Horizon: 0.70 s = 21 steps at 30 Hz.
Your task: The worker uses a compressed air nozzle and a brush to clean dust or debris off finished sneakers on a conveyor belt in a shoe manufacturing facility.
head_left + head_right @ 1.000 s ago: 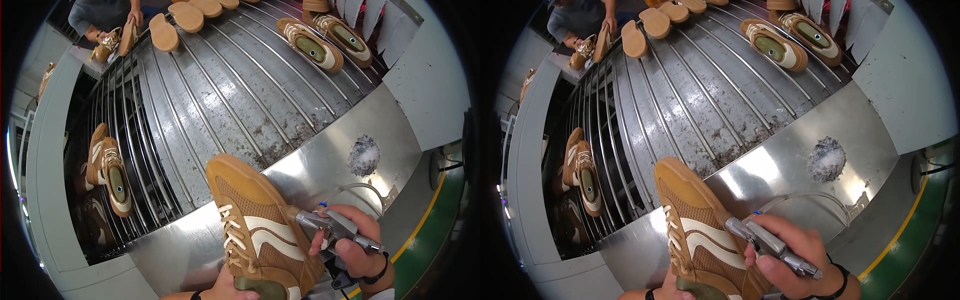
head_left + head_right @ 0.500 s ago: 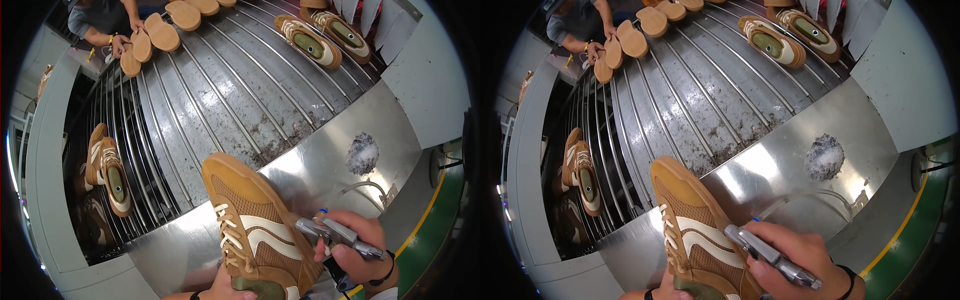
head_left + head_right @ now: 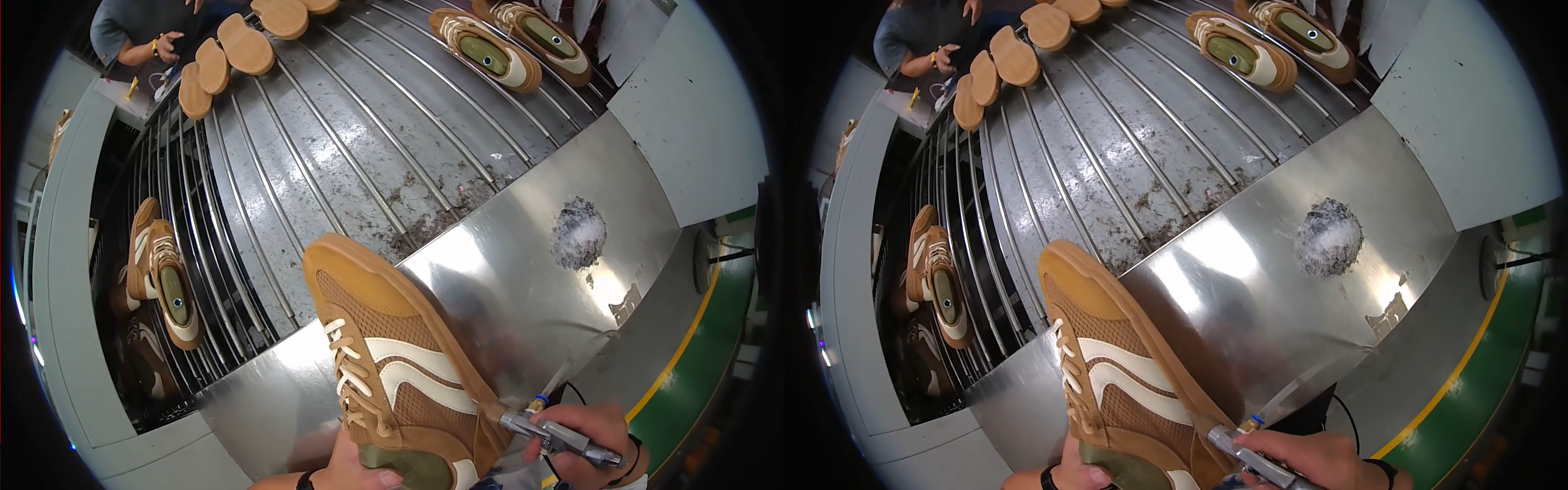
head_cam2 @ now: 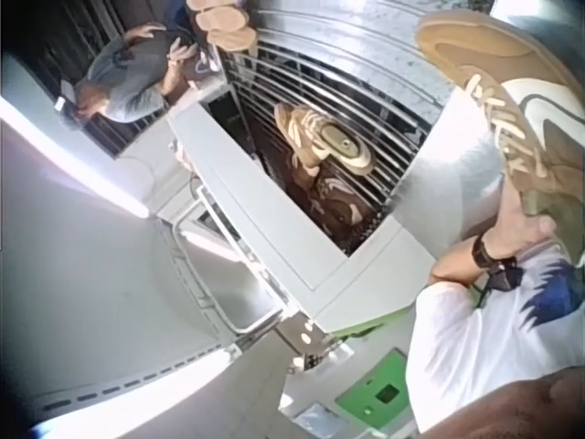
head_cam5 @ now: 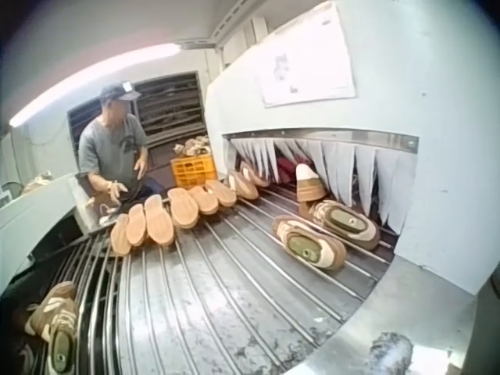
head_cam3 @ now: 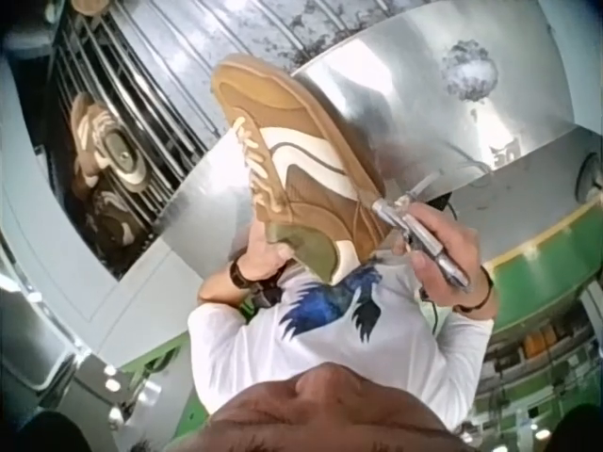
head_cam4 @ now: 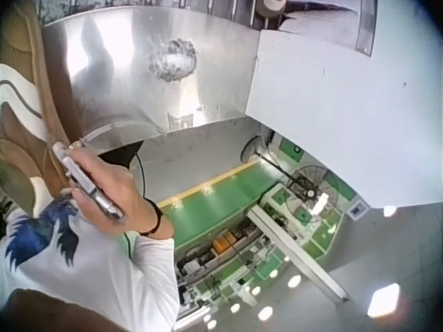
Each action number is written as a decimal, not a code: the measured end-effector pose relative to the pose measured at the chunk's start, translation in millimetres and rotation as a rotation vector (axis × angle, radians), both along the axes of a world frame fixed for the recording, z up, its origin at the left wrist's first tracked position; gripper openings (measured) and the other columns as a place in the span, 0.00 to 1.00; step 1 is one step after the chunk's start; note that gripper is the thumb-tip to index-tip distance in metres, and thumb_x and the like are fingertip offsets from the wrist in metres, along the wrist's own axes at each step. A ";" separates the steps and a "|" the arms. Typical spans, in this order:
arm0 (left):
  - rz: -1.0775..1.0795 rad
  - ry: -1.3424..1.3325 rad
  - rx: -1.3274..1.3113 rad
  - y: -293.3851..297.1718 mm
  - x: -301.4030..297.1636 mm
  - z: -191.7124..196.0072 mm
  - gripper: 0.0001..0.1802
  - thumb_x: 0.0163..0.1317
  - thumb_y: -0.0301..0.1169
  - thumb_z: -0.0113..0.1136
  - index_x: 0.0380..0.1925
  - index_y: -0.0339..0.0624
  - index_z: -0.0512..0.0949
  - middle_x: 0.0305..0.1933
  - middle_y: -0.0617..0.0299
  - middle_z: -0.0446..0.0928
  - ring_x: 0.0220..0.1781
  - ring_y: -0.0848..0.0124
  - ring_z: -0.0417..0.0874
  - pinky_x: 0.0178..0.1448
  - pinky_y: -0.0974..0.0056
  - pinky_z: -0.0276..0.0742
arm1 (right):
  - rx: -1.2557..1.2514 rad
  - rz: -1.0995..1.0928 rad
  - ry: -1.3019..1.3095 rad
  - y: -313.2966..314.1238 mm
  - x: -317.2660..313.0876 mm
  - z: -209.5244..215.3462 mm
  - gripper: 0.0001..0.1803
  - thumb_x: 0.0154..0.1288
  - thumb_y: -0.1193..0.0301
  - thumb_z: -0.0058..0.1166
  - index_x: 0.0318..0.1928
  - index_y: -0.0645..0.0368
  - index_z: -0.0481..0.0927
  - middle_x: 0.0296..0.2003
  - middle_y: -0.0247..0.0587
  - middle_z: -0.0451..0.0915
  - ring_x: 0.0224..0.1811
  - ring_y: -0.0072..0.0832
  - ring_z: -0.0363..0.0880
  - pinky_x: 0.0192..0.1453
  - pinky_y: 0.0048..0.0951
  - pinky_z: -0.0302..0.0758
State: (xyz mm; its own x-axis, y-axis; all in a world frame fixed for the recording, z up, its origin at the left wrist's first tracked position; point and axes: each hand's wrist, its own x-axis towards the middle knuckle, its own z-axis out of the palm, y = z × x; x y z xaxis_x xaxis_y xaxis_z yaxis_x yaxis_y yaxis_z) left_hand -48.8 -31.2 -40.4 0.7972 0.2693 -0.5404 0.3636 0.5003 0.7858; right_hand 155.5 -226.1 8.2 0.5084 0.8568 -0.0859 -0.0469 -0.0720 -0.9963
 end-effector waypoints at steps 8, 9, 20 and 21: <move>0.081 0.096 -0.123 -0.8 9.4 9.9 0.61 0.39 0.51 0.76 0.66 0.38 0.48 0.55 0.62 0.66 0.52 0.69 0.71 0.53 0.65 0.70 | -0.039 -0.006 -0.013 -14.5 -7.7 3.9 0.23 0.62 0.66 0.49 0.52 0.73 0.70 0.31 0.50 0.79 0.28 0.32 0.80 0.35 0.27 0.75; 0.077 0.091 -0.121 -0.1 13.9 13.0 0.61 0.39 0.51 0.76 0.66 0.38 0.48 0.55 0.62 0.66 0.52 0.69 0.71 0.53 0.65 0.70 | -0.036 -0.021 0.057 -16.3 -7.2 6.0 0.23 0.61 0.67 0.49 0.52 0.72 0.70 0.32 0.50 0.79 0.30 0.33 0.80 0.36 0.28 0.75; -0.667 0.272 1.025 85.6 68.7 89.1 0.40 0.36 0.31 0.64 0.55 0.30 0.64 0.47 0.48 0.75 0.49 0.60 0.78 0.54 0.65 0.73 | 0.116 -0.799 0.022 -13.0 49.5 -71.1 0.27 0.66 0.62 0.47 0.58 0.68 0.62 0.30 0.43 0.76 0.28 0.28 0.78 0.36 0.29 0.76; -0.795 0.183 1.163 82.0 66.5 99.7 0.41 0.35 0.30 0.64 0.54 0.29 0.64 0.46 0.46 0.75 0.48 0.57 0.79 0.54 0.64 0.74 | 0.120 -0.792 0.029 -16.3 52.8 -73.1 0.27 0.66 0.62 0.47 0.58 0.68 0.62 0.30 0.43 0.76 0.28 0.28 0.78 0.36 0.29 0.76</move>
State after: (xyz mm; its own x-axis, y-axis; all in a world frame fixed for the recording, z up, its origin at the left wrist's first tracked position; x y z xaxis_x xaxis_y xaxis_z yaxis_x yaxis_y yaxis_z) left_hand 17.7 50.8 59.3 0.8887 0.1446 -0.4351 0.3768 -0.7710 0.5133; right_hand 208.3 -242.3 -64.9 0.9684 0.2464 -0.0386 -0.0652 0.1007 -0.9928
